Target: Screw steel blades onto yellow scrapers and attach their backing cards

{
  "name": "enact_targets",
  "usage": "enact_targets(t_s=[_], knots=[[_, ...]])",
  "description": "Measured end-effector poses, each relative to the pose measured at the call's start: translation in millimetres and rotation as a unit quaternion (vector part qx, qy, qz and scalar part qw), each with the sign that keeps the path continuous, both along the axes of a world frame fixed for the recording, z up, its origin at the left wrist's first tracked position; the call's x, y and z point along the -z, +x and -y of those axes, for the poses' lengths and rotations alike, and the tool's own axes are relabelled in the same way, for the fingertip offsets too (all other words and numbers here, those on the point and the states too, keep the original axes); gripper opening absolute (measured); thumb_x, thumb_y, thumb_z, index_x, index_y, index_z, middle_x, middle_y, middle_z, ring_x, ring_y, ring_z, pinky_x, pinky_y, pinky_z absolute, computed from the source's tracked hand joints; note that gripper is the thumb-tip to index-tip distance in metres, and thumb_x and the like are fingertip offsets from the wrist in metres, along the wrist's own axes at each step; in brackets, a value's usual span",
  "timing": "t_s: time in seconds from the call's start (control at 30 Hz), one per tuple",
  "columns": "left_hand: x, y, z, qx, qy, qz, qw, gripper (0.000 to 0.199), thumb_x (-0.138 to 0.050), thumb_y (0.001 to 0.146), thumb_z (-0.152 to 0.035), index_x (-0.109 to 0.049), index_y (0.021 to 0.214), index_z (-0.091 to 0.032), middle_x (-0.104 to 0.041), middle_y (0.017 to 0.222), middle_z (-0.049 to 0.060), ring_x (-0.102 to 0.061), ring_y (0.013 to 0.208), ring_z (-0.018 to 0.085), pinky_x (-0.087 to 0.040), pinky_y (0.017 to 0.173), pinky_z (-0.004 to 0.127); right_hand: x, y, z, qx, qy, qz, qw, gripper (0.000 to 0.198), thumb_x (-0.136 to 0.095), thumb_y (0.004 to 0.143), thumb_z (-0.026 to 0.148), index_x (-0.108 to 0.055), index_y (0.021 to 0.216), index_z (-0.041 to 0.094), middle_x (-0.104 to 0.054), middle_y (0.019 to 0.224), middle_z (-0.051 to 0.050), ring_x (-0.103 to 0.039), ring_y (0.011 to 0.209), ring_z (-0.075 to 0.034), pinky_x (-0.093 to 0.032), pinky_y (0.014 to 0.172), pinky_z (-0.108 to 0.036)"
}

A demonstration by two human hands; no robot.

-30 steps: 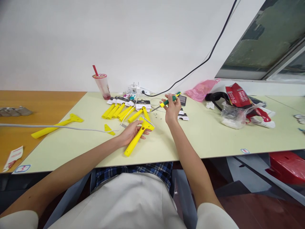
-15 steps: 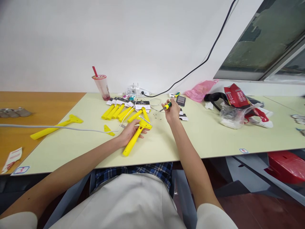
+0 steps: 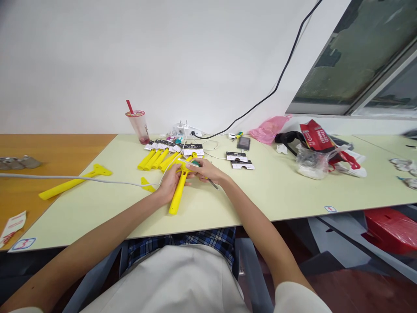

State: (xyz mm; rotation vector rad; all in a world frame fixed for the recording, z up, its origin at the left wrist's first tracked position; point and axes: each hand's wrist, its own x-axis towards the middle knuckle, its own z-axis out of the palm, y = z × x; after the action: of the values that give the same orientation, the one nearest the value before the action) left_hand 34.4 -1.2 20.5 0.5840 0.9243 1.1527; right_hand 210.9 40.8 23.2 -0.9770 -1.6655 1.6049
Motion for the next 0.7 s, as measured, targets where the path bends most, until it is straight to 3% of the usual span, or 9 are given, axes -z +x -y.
enact_targets(t_s=[0.43,0.7], knots=[[9.5,-1.4,-3.4,-0.009,0.018,-0.002,1.0,0.019,-0.054,0.105,-0.025,-0.067,0.111,-0.012,-0.082,0.089,0.013,-0.084,0.081,0.025,-0.069,0.059,0.028,2.2,-6.9,1.1,0.024,-0.044,-0.034,0.998,0.056,-0.1,0.072,0.047,-0.058,0.1,0.023,-0.054,0.062,0.012,-0.031,0.042,-0.003,-0.025,0.033,-0.017],[9.9,-2.9,-4.1,-0.002,0.019,0.001,1.0,0.018,-0.055,0.105,-0.024,-0.066,0.113,-0.013,-0.082,0.09,0.013,-0.084,0.083,0.024,-0.069,0.061,0.027,5.9,-6.1,-2.4,0.024,-0.05,-0.048,0.997,0.054,-0.1,0.071,0.045,-0.059,0.097,0.021,-0.054,0.064,0.011,-0.034,0.043,-0.003,-0.026,0.034,-0.017]])
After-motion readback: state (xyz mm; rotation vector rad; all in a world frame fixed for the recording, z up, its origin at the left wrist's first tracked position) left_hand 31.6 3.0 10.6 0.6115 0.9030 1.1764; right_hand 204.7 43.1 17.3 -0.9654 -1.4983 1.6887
